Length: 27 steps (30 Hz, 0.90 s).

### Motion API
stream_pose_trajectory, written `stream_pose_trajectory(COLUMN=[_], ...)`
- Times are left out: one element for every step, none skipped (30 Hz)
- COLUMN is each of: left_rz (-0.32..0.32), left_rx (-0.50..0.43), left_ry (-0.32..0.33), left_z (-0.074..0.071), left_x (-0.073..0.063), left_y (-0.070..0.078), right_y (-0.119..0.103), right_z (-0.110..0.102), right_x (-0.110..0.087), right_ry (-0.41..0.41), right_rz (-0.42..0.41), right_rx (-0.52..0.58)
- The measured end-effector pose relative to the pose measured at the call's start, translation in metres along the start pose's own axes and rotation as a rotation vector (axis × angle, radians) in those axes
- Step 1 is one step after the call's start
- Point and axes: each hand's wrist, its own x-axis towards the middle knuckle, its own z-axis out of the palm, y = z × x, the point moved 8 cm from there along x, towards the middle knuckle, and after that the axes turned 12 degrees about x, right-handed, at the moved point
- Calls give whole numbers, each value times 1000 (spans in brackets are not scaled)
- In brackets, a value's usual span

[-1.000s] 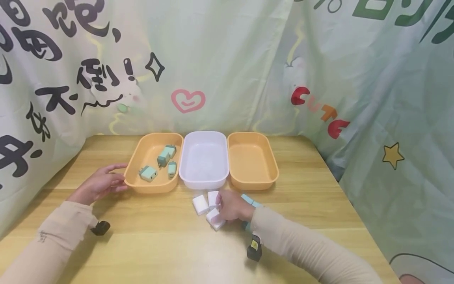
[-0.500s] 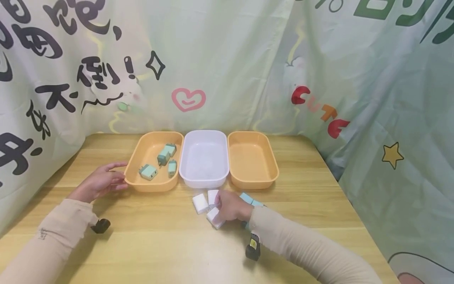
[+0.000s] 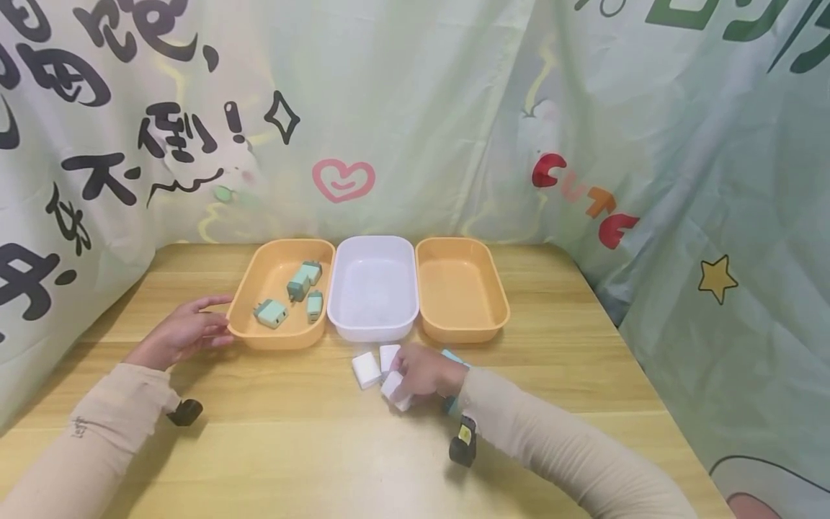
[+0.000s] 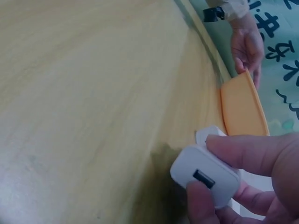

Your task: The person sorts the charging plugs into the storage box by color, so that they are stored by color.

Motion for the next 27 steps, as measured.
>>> stream_pose_trajectory(left_rz=[-1,-2,-6,-9,-9,-9,-9,-9,-8,-5,-3,-2,-4,-6,-11,-11,-14,-13,-17,-18,-17,-16,-19,-18,-23,-24,-24], left_rx=[1,2,4,5,7,10,10,9,9,10,11,11,10,11,10,11,10,12,12,13,13,16,16,18,17,18,19], left_ry=[0,0,2,4,4,4,4,4,4,3,1,0,2,4,7,7,10,10,13,12,13,11,12,10,11,10,11], left_z=[0,-1,-1,-2,-2,-2,-2,-2,-2,-2,-2,-1,-1,-2,-2,-2,-2,-2,-3,-3,-3,-3,-3,-2,-2,-2,-2], left_x=[0,0,0,0,0,0,0,1,1,1,1,1,1,1,1,0,0,0,0,0,1,0,0,0,0,0,1], left_y=[0,0,0,0,0,0,-1,-1,-1,-1,-1,-1,-1,-1,-1,-1,-1,-1,-1,-1,-2,-1,-2,-1,-2,-2,-2], right_y=[0,-1,-1,-2,-3,-4,-5,-7,-8,-9,-10,-11,-12,-13,-15,-16,-18,-20,-21,-23,-24,-26,-28,-29,-31,-33,-34], right_z=[-1,-2,-3,-4,-4,-5,-6,-7,-7,-8,-9,-9,-10,-11,-11,-12,-14,-15,-16,-17,-18,-20,-21,-22,-24,-25,-26], right_x=[1,1,1,2,3,4,4,5,5,6,7,7,8,9,10,11,12,13,13,14,15,16,16,17,18,18,19], right_ry=[-2,-5,-8,-11,-12,-11,-14,-15,-17,-20,-23,-26,-32,-35,-39,-43,-45,-47,-50,-48,-46,-44,-42,-40,-39,-37,-39], right_rz=[7,13,19,24,30,34,38,41,46,47,51,50,51,48,45,43,41,39,40,44,48,52,55,58,61,63,64], right_rx=[10,20,32,42,53,65,77,85,96,109,123,137,150,161,173,183,185,188,189,190,189,188,187,192,197,202,209])
